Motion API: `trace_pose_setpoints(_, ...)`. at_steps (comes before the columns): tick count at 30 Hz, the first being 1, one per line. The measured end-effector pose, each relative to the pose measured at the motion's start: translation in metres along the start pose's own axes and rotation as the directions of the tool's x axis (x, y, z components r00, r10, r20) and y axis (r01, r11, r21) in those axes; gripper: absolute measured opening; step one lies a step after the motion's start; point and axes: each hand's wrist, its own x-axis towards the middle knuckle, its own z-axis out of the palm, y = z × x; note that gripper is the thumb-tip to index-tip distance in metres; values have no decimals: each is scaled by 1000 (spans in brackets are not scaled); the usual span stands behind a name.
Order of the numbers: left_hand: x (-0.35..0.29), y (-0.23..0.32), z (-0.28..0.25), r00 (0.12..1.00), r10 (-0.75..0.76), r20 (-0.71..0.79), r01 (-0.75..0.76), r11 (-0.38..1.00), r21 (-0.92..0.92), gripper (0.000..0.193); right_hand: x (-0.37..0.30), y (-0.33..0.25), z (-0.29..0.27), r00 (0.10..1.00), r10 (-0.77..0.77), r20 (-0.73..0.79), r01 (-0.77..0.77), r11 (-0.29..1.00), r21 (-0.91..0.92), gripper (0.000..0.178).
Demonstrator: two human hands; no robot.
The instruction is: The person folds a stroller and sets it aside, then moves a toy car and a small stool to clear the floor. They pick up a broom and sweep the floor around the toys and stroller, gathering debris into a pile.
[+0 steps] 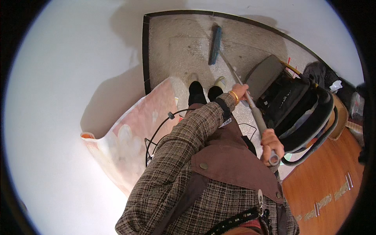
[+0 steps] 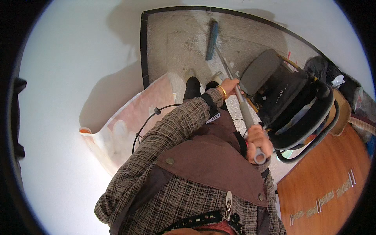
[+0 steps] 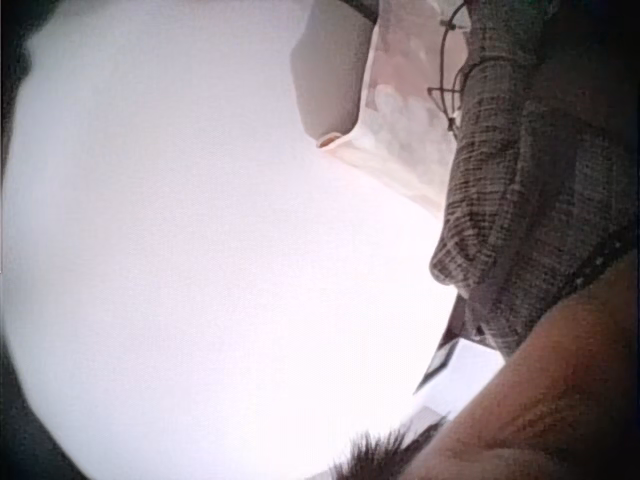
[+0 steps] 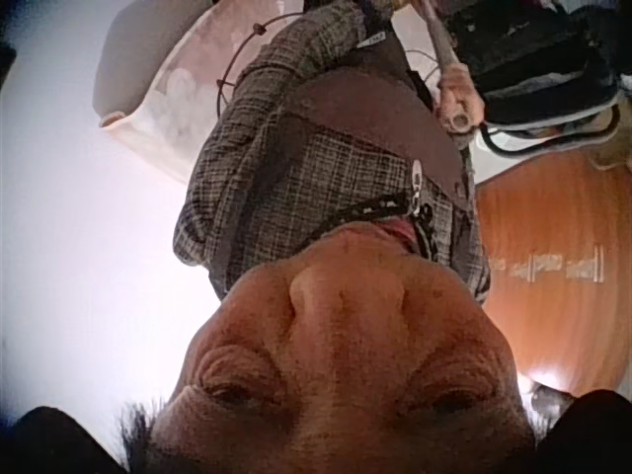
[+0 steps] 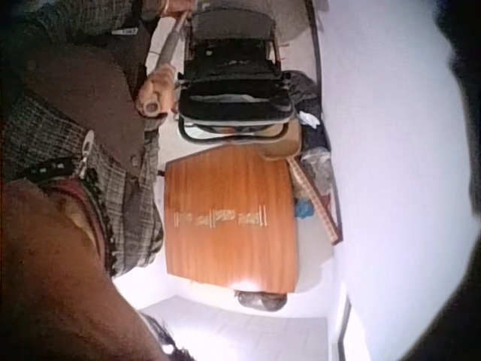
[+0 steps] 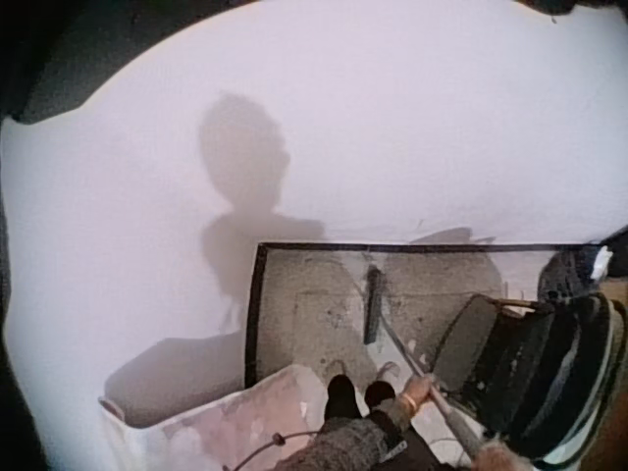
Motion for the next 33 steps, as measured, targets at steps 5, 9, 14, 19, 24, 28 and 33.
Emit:
trace_pose_setpoints(5, -7, -15, -6, 994, 94, -52, -92, 995, 44, 23, -6, -6, -20, 994, 60, -88, -47, 988, 147, 18)
trace_pose_setpoints(9, -30, -7, -64, 970, 78, -230, -98, 992, -76, 26, -5, 27, -13, 984, 173, 42, -178, 968, 179, 11)
trace_pose_setpoints(14, -48, -3, -142, 955, -18, -295, 11, 1000, -25, 24, 9, 70, 31, 959, 168, 226, -225, 940, 255, 7)
trace_pose_setpoints(19, -20, -36, -102, 953, -107, -285, 59, 983, -172, 30, -12, 42, -15, 869, 406, 283, -391, 914, -109, 10)
trace_pose_setpoints(24, 6, -52, 7, 996, -83, -30, 75, 975, -209, 19, -25, 7, -56, 963, 188, 195, -187, 982, -24, 12)
trace_pose_setpoints(28, 5, -40, 52, 998, -18, 55, 17, 999, 28, 24, -7, -18, -63, 995, 95, 17, -96, 993, 71, 21)
trace_pose_setpoints(33, -10, -27, 55, 998, 57, -30, -55, 997, 50, 26, 4, -20, -74, 990, 109, -95, -95, 986, 140, 24)
